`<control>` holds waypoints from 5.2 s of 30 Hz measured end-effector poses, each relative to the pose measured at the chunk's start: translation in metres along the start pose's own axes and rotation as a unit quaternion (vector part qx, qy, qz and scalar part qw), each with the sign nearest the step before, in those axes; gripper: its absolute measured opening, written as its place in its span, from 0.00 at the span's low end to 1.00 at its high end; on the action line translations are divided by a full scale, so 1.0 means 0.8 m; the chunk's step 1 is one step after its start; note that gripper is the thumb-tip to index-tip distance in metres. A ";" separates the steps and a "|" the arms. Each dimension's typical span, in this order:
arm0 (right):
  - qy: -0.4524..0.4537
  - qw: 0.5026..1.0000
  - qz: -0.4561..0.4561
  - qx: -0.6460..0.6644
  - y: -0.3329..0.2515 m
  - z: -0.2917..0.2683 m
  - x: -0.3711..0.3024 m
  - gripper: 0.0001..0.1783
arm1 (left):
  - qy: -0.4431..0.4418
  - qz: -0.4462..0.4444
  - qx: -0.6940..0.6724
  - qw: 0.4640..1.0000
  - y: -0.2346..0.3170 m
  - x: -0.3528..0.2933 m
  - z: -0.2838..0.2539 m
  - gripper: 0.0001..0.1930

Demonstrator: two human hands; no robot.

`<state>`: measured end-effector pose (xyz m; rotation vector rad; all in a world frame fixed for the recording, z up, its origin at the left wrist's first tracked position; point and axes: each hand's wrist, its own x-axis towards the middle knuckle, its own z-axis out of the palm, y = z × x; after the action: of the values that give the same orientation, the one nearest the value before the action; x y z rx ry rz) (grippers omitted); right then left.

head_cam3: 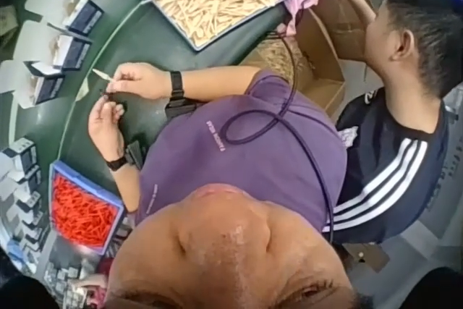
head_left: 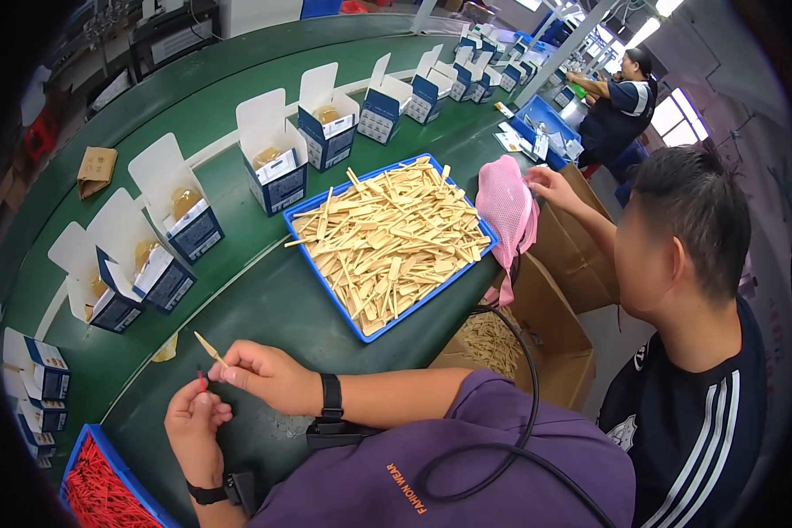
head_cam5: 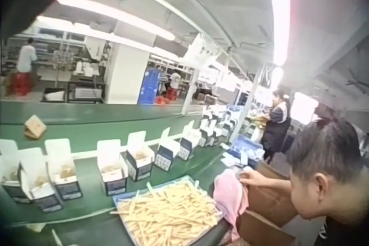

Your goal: The person assembles items by hand by joining a red stick and a wooden stick together. They then place the assembled item into a white box on the conveyor belt and repeat the process.

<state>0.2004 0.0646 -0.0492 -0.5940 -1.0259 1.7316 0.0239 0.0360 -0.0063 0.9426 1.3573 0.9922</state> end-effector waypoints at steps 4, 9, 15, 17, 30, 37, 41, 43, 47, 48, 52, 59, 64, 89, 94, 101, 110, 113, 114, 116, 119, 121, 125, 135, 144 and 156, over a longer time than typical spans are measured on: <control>0.004 1.000 0.001 -0.023 0.003 -0.010 0.006 0.08 | 0.010 -0.003 -0.212 0.977 0.011 -0.004 0.034 0.07; 0.063 0.980 -0.058 -0.178 -0.001 0.012 -0.020 0.08 | 0.036 0.062 -0.168 0.983 0.004 -0.030 0.059 0.07; 0.004 0.998 0.064 -0.028 0.006 0.049 -0.002 0.12 | 0.045 0.106 -0.039 0.993 -0.037 -0.038 -0.016 0.07; 0.048 0.986 0.161 -0.014 -0.008 0.067 -0.004 0.14 | 0.029 0.105 -0.042 0.993 -0.043 -0.049 -0.038 0.06; 0.036 0.933 0.075 -0.349 -0.051 0.085 0.028 0.09 | -0.060 0.024 -0.062 0.996 -0.024 -0.035 -0.071 0.11; 0.160 0.688 -0.320 -0.631 -0.122 0.077 0.171 0.08 | 0.004 0.081 -0.084 0.993 -0.030 -0.030 -0.067 0.14; 0.080 0.655 -0.301 -0.689 -0.105 0.064 0.242 0.09 | -0.022 0.086 -0.004 0.996 -0.035 -0.020 -0.064 0.16; 0.037 0.655 -0.249 -0.712 -0.102 0.058 0.248 0.10 | -0.013 0.071 -0.004 0.997 -0.030 -0.020 -0.061 0.15; 0.019 0.663 -0.211 -0.718 -0.097 0.062 0.231 0.10 | -0.008 0.070 0.036 0.997 -0.030 -0.018 -0.064 0.13; 0.021 0.666 -0.206 -0.716 -0.097 0.064 0.229 0.10 | -0.009 0.074 0.057 0.996 -0.030 -0.015 -0.065 0.13; 0.009 0.629 -0.183 -0.755 -0.093 0.078 0.228 0.09 | 0.016 0.052 0.016 0.998 -0.027 -0.012 -0.062 0.11; -0.042 0.566 -0.118 -0.815 -0.083 0.105 0.254 0.08 | -0.005 0.086 0.074 0.994 -0.029 -0.023 -0.067 0.12; -0.097 0.582 -0.060 -0.805 -0.085 0.110 0.260 0.10 | 0.030 0.081 0.011 0.996 -0.007 -0.058 -0.061 0.11; 0.088 0.620 -0.011 -0.780 -0.227 -0.131 -0.011 0.12 | 0.298 0.058 0.607 0.735 -0.031 -0.194 -0.387 0.09; 0.085 0.632 -0.032 -0.770 -0.220 -0.137 -0.008 0.09 | 0.302 0.096 0.551 0.772 -0.033 -0.206 -0.392 0.09; 0.146 0.737 -0.123 -0.648 -0.205 -0.116 0.007 0.05 | 0.425 0.190 0.483 0.742 0.014 -0.243 -0.318 0.08; -0.110 0.835 -0.031 -0.538 -0.142 0.028 -0.037 0.06 | -0.008 0.100 -0.114 0.988 0.042 -0.103 -0.056 0.06; -0.123 0.868 0.003 -0.481 -0.076 0.037 -0.036 0.07 | -0.026 0.062 -0.209 0.976 0.011 -0.059 -0.022 0.05; -0.114 0.868 0.008 -0.484 -0.064 0.042 -0.037 0.07 | -0.034 0.059 -0.215 0.974 0.003 -0.054 -0.018 0.05; -0.041 0.922 0.067 -0.379 -0.045 0.050 -0.035 0.07 | -0.047 0.054 -0.226 0.972 -0.012 -0.047 -0.012 0.04; -0.013 0.936 0.085 -0.340 -0.041 0.043 -0.031 0.07 | -0.051 0.073 -0.215 0.973 -0.028 -0.040 -0.006 0.04; -0.039 0.924 0.054 -0.375 -0.044 0.035 -0.025 0.07 | -0.050 0.084 -0.211 0.973 -0.023 -0.038 -0.007 0.05; -0.087 0.875 0.017 -0.476 -0.056 0.024 -0.023 0.06 | -0.055 0.028 -0.008 0.998 -0.007 -0.045 -0.028 0.06; 0.010 0.951 0.102 -0.292 -0.050 0.019 -0.023 0.08 | -0.042 0.034 0.035 0.998 -0.022 -0.036 -0.015 0.08; 0.023 0.959 0.143 -0.244 -0.048 0.030 -0.012 0.09 | -0.077 0.015 -0.001 0.997 -0.016 -0.028 -0.017 0.11; 0.195 0.776 -0.197 -0.566 -0.156 0.015 0.088 0.10 | -0.037 0.034 -0.076 0.996 -0.024 -0.019 -0.021 0.13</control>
<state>0.2271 0.1431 0.0686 -1.2935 -1.6781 0.4145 0.0080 0.0151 -0.0196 0.9063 1.1768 1.0873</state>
